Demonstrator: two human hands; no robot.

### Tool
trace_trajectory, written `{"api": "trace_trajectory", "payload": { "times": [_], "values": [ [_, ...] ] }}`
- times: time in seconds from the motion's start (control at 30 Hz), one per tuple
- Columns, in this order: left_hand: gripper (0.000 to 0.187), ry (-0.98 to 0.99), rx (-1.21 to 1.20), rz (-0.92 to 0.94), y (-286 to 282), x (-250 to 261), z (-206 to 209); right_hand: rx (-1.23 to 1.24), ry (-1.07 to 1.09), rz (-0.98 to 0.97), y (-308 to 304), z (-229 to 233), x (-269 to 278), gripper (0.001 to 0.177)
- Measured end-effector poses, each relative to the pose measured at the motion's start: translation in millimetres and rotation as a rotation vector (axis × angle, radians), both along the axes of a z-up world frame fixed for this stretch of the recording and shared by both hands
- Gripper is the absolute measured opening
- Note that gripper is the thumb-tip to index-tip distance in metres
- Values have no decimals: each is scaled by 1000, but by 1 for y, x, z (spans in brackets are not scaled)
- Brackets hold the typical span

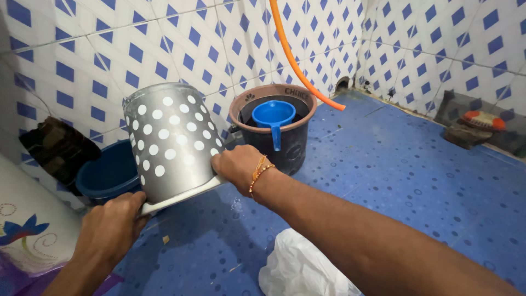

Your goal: The person cleans a bin by washing the interior by hand with water from a mug, then unfolds a plastic bag and lines the bin with it.

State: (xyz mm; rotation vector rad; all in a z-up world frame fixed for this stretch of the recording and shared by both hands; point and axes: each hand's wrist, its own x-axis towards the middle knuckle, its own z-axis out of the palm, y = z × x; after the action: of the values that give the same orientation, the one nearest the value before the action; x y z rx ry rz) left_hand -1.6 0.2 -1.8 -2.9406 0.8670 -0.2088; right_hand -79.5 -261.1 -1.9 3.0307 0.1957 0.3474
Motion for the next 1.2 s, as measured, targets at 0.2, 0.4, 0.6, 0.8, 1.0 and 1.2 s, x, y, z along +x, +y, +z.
{"api": "trace_trajectory", "payload": {
  "times": [0.2,0.4,0.6,0.8,1.0,1.2],
  "values": [
    [41,-6,-11,-16,1,-1,1,-7,0,9,1,2,-1,29],
    [39,26,-11,2,1,-3,4,-2,13,-4,3,6,-3,29],
    [43,0,-56,-33,3,-3,4,-9,18,-3,4,8,-5,30],
    [34,8,-4,-3,2,-4,5,-10,39,-8,5,8,-4,28],
    [37,27,-16,-12,0,-1,1,-8,47,-13,4,9,-5,28],
    [38,27,-16,-8,0,0,-1,-16,51,-9,3,8,-4,30]
  ]
}}
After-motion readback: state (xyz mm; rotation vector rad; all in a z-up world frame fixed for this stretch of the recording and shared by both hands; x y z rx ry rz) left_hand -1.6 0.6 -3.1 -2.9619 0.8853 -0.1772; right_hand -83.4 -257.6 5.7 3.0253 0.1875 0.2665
